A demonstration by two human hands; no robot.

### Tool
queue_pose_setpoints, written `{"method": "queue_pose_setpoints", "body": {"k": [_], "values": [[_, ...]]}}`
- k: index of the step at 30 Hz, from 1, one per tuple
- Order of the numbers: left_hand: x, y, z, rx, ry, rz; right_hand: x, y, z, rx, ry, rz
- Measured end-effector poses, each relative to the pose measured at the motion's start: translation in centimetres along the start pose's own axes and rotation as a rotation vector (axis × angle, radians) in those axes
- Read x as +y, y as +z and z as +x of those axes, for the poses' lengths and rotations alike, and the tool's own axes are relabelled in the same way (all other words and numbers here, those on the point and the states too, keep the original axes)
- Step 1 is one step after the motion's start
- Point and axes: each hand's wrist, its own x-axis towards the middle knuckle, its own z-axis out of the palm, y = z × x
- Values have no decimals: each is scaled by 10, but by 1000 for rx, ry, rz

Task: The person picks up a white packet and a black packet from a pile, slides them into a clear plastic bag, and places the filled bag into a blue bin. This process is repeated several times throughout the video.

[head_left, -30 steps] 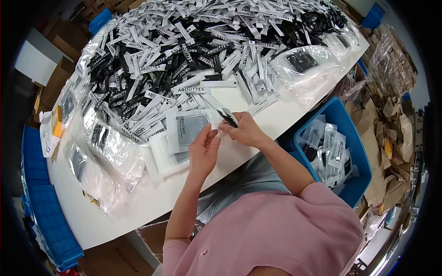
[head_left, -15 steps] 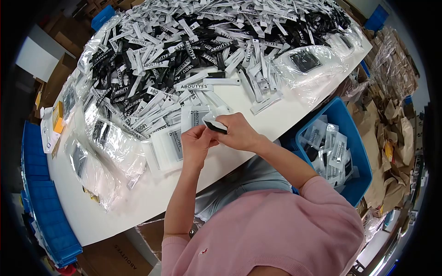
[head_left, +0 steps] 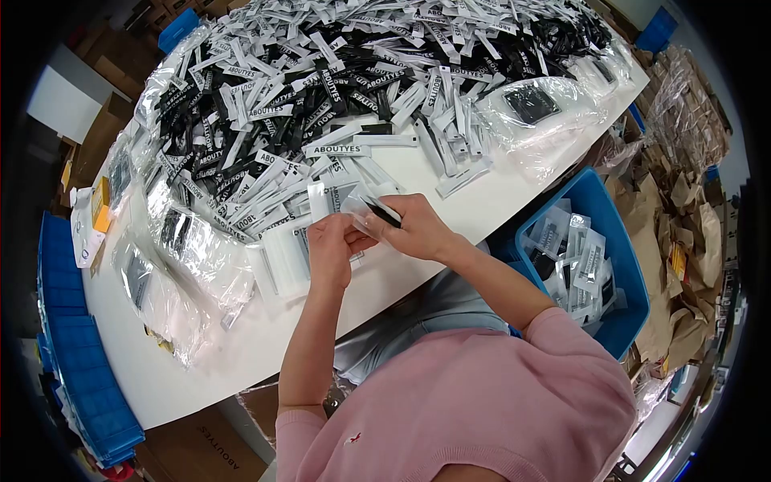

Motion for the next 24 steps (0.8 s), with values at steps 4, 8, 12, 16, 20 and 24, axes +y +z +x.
{"method": "queue_pose_setpoints", "body": {"k": [4,8,12,16,20,24], "values": [[-16,-5,4,3,157,206,4,6,3,113,-91,-215],[-24,-10,5,26,304,313,7,9,-2,134,-244,-317],[-19,-1,0,67,316,261,9,7,-2,170,-102,22],[-20,2,2,151,396,447,6,12,1,275,-128,-44],[-21,-5,3,95,468,592,16,10,4,215,-303,-296],[-12,-10,1,-38,488,787,-9,-4,4,16,-410,-451]]}}
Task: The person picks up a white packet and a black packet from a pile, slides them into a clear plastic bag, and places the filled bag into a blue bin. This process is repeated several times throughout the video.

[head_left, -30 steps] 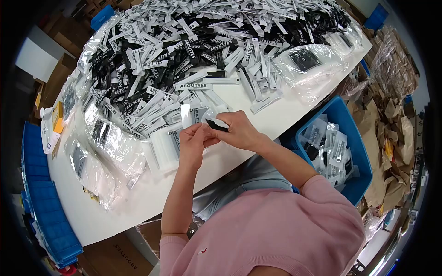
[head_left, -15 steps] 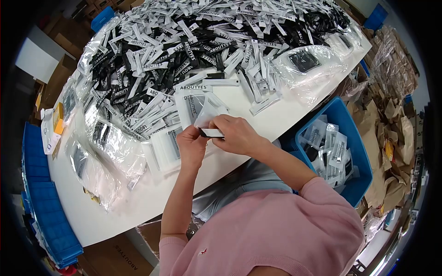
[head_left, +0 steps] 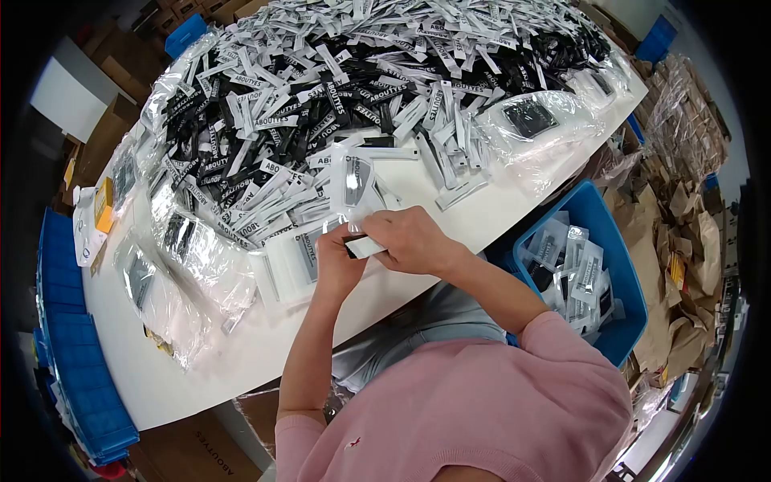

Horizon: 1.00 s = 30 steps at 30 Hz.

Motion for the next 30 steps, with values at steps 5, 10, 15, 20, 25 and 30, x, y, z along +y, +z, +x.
{"method": "queue_pose_setpoints", "body": {"k": [5,10,15,20,25,30], "values": [[-7,-8,12,89,-27,-172,-15,-1,-4,-22,-94,0],[3,-20,26,67,-197,-239,-20,6,4,113,-70,173],[31,-32,19,275,62,152,9,6,7,295,35,198],[31,-33,36,373,527,651,3,12,19,281,249,312],[17,-12,37,402,495,345,5,38,10,229,184,433],[12,2,25,375,511,595,-8,30,24,-89,803,1137]]}}
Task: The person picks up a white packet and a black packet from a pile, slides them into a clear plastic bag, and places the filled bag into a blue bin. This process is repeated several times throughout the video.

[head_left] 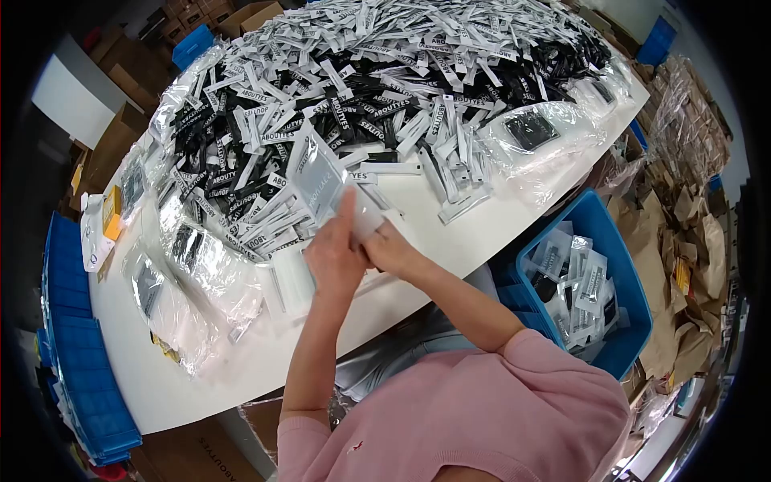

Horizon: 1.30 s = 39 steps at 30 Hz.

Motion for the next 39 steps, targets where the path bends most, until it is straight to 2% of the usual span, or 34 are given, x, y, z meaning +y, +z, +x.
{"method": "queue_pose_setpoints", "body": {"k": [2,3,4,6,7,8,10,11,12,13,15,17,19,21,22,24,25,26,27,28,30,31,32,33,35,36,37,39], "values": [[-11,-14,7,-114,-393,-99,21,11,-2,84,-569,-425],[-18,-11,6,-74,-407,-235,25,18,0,184,-742,-437],[-19,-8,0,-63,-231,-179,24,14,2,185,-745,-437],[2,-6,-8,-87,103,-98,19,2,5,156,-378,-103],[2,-8,-6,-85,102,-95,19,0,8,166,-481,-144],[2,-9,-4,-109,33,-72,18,-3,6,164,-482,-144],[1,-11,-6,-138,-39,-51,9,-7,-6,72,-200,-319],[-3,-13,-6,-133,-110,-97,9,-9,-5,71,-205,-320],[-4,-14,-3,-125,-180,-144,9,-11,-3,60,-229,-150],[1,-11,-2,-59,46,-144,9,-13,-4,48,-245,22],[20,-15,-8,-230,110,7,7,-21,-2,100,-173,-92],[22,-14,-1,-249,76,67,10,-12,4,337,-529,-306],[16,-16,6,-250,-109,134,13,-11,8,346,-477,-299],[12,-16,1,-270,-116,128,14,-13,11,206,-333,-230],[17,-15,-4,-305,-123,133,14,-13,9,204,-332,-230],[22,-22,1,-336,-128,141,14,-12,8,254,-475,-228],[27,-36,10,-518,-206,28,18,-15,10,253,-472,-227],[27,-46,16,-698,-285,-90,26,-21,14,166,-451,-228],[17,-52,20,-671,-204,-156,30,-27,16,80,-429,-229],[7,-59,28,-644,-122,-222,20,-27,10,83,-425,-228],[1,-72,52,-516,220,57,-1,-25,-4,-73,-461,-222],[-2,-74,63,-473,393,166,-6,-24,-6,-72,-458,-221],[-6,-72,68,-497,358,-50,-9,-23,-7,-100,-410,-231],[-7,-73,74,-500,359,-52,-12,-23,-8,-127,-363,-240],[-6,-79,86,-1027,-197,-222,-16,-28,-7,-152,-349,-249],[-12,-74,83,-925,-193,-367,-17,-31,-8,-180,-335,-258],[-18,-71,81,-928,-193,-368,-14,-33,-8,-177,-334,-256],[-26,-67,78,-1047,-454,-514,-9,-36,-6,-224,-230,-130]]}}
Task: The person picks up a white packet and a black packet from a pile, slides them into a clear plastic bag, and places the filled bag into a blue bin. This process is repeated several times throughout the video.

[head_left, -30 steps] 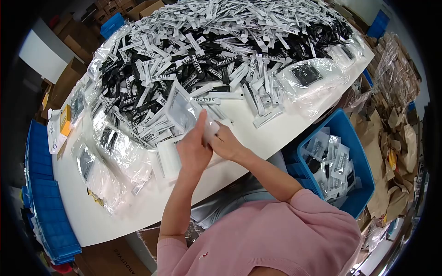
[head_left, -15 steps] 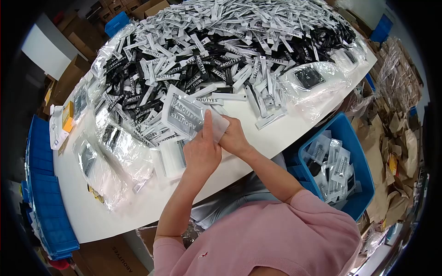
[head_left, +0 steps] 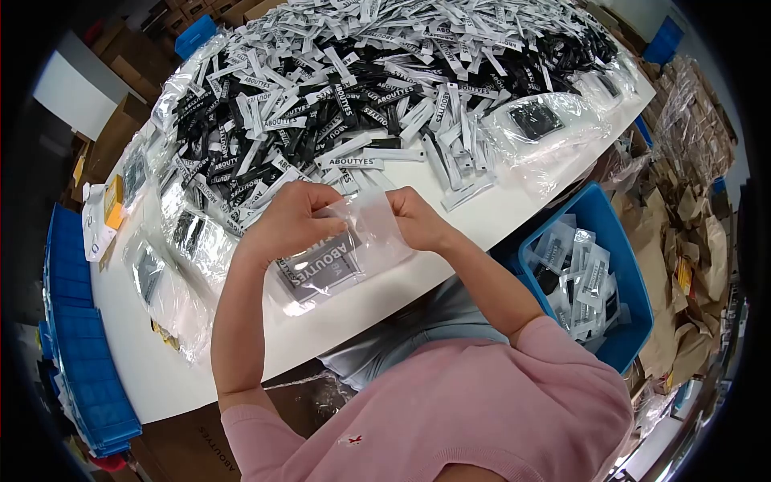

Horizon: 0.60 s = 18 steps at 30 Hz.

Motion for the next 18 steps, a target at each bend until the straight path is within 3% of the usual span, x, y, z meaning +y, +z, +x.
{"method": "queue_pose_setpoints", "body": {"k": [4,6,9,12,15,17,18], "values": [[-10,8,-2,97,-84,7,-9,-10,-10,-7,177,206],[-16,14,-1,140,-40,-30,-8,3,-9,63,33,-86],[-15,30,-7,120,33,-179,-9,0,-9,-34,26,-288],[-26,45,-12,183,68,-193,-14,10,-14,23,-81,-456],[-32,53,-20,311,83,-53,-11,17,-21,65,-60,-455],[-36,53,-25,426,53,-323,-15,7,-29,28,-42,-465],[-32,46,-31,417,51,-79,-17,3,-32,-9,-26,-475]]}}
